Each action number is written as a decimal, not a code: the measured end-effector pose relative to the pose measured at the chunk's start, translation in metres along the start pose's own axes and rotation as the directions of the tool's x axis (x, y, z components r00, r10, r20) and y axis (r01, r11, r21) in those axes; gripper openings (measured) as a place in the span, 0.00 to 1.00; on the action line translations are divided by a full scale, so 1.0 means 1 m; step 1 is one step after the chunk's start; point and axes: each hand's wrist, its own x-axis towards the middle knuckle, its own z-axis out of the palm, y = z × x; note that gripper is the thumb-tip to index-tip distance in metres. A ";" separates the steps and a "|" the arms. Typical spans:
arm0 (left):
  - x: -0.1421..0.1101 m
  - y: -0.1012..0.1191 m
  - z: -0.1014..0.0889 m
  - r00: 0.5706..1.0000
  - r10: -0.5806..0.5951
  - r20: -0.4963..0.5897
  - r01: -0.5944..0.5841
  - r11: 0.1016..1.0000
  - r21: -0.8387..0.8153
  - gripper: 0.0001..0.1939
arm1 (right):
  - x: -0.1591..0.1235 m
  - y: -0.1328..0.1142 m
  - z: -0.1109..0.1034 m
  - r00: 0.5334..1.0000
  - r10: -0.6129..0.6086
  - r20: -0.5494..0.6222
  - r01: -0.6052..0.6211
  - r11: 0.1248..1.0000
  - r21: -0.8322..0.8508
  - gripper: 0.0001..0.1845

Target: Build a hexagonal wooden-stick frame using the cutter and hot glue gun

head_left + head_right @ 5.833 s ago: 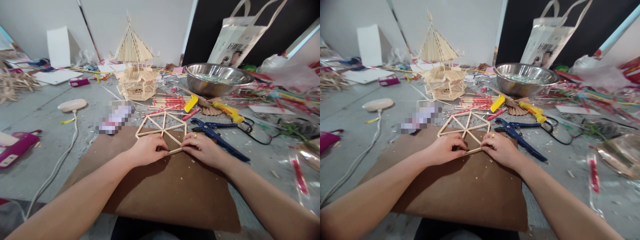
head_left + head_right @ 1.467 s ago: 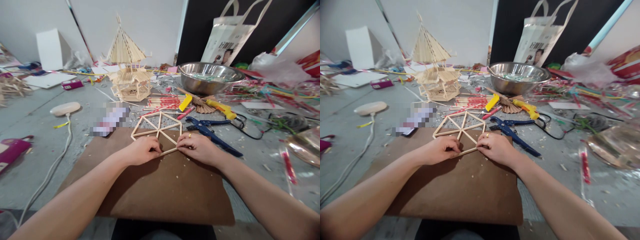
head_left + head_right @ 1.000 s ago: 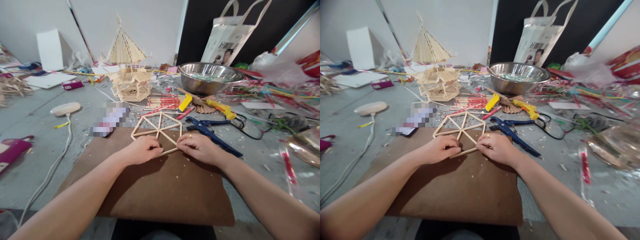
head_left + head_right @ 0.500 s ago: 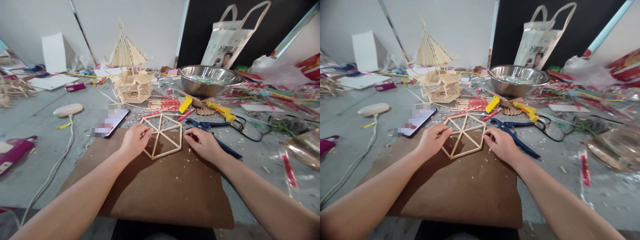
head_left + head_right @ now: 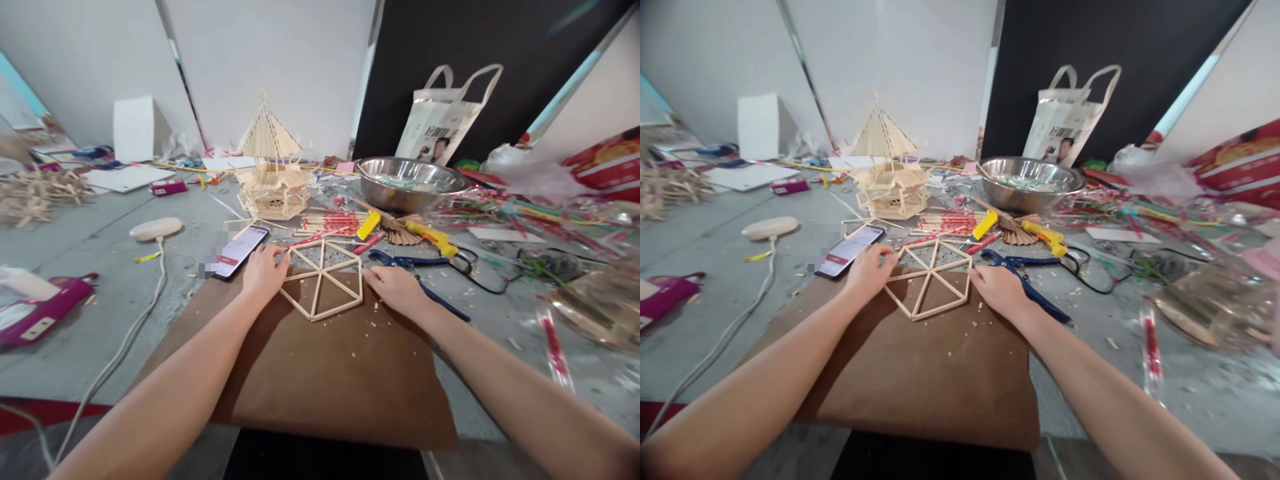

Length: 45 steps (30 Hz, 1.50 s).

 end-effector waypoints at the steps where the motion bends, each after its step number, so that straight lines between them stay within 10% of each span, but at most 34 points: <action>1: 0.000 -0.001 0.000 0.999 -0.032 0.027 0.031 0.999 0.011 0.14 | 0.002 -0.001 -0.001 1.000 0.013 0.002 -0.013 1.000 0.003 0.20; 10: 0.001 0.000 -0.001 0.978 -0.101 0.184 0.100 0.995 0.013 0.17 | 0.009 -0.012 0.001 0.979 0.197 0.048 -0.200 0.977 0.068 0.17; 19: 0.002 0.000 0.003 0.958 -0.243 0.152 0.282 0.890 -0.359 0.17 | 0.007 -0.008 0.011 0.964 0.247 -0.094 -0.200 0.915 0.350 0.11; 34: 0.007 0.020 -0.020 0.882 -0.113 0.458 0.471 0.208 -0.857 0.08 | 0.006 -0.007 0.011 0.964 0.221 -0.149 0.071 0.327 0.942 0.16; 45: 0.004 0.018 -0.010 0.889 -0.083 0.451 0.449 -0.038 -0.893 0.08 | 0.000 -0.010 0.009 0.991 0.120 0.054 -0.076 0.185 0.980 0.17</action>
